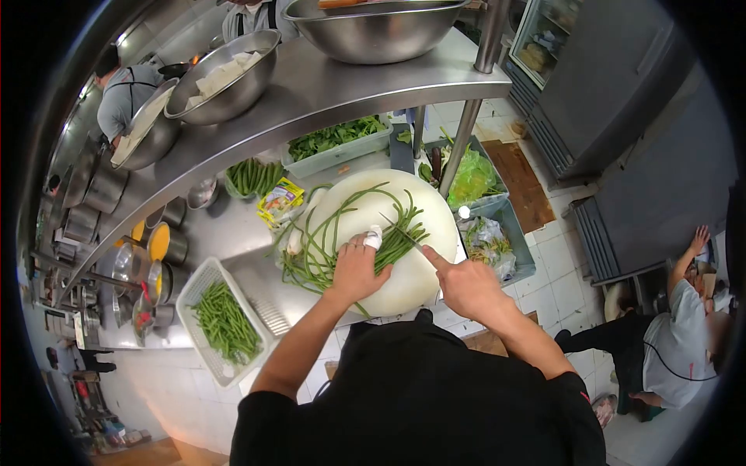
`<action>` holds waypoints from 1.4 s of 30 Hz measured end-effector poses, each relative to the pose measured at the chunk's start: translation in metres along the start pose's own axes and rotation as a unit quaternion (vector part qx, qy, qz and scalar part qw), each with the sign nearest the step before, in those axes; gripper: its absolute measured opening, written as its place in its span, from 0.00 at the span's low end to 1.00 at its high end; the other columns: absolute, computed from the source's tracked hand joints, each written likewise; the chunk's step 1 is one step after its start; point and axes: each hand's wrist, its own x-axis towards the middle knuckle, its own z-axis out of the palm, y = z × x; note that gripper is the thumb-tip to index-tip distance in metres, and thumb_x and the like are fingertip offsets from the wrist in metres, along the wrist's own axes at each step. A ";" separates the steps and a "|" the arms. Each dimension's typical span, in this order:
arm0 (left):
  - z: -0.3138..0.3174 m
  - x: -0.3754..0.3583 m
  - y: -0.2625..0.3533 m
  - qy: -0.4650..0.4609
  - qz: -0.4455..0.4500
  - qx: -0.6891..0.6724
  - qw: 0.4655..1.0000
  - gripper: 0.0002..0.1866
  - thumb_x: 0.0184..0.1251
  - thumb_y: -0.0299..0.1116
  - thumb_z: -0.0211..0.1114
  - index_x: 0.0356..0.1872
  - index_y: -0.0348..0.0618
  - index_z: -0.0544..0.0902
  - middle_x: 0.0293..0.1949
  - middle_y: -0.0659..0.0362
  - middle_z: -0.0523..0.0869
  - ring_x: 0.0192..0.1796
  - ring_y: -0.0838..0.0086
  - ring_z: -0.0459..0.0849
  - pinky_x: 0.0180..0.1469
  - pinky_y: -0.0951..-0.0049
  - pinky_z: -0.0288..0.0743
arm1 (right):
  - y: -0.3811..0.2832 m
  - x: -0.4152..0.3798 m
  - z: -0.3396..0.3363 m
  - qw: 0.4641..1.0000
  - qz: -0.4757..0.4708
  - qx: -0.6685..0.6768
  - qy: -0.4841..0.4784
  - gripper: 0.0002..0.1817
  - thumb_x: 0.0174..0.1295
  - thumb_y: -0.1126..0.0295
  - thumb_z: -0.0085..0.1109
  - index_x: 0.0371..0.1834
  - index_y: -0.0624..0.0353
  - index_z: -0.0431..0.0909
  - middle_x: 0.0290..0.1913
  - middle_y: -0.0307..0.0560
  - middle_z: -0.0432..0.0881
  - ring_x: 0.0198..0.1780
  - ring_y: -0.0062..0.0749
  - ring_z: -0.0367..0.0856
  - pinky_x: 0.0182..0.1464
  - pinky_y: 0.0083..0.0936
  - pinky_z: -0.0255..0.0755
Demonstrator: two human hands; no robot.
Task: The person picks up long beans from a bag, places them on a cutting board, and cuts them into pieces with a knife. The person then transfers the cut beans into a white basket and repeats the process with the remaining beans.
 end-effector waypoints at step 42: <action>0.106 0.092 0.114 0.225 -0.002 -0.182 0.957 0.24 0.72 0.16 0.53 0.69 0.25 0.74 0.72 0.32 0.74 0.74 0.34 0.71 0.80 0.43 0.62 | 0.095 -0.068 0.090 0.726 0.235 0.646 0.017 0.32 0.85 0.66 0.50 0.90 0.35 0.59 0.24 0.34 0.71 0.17 0.19 0.67 0.17 0.21 0.65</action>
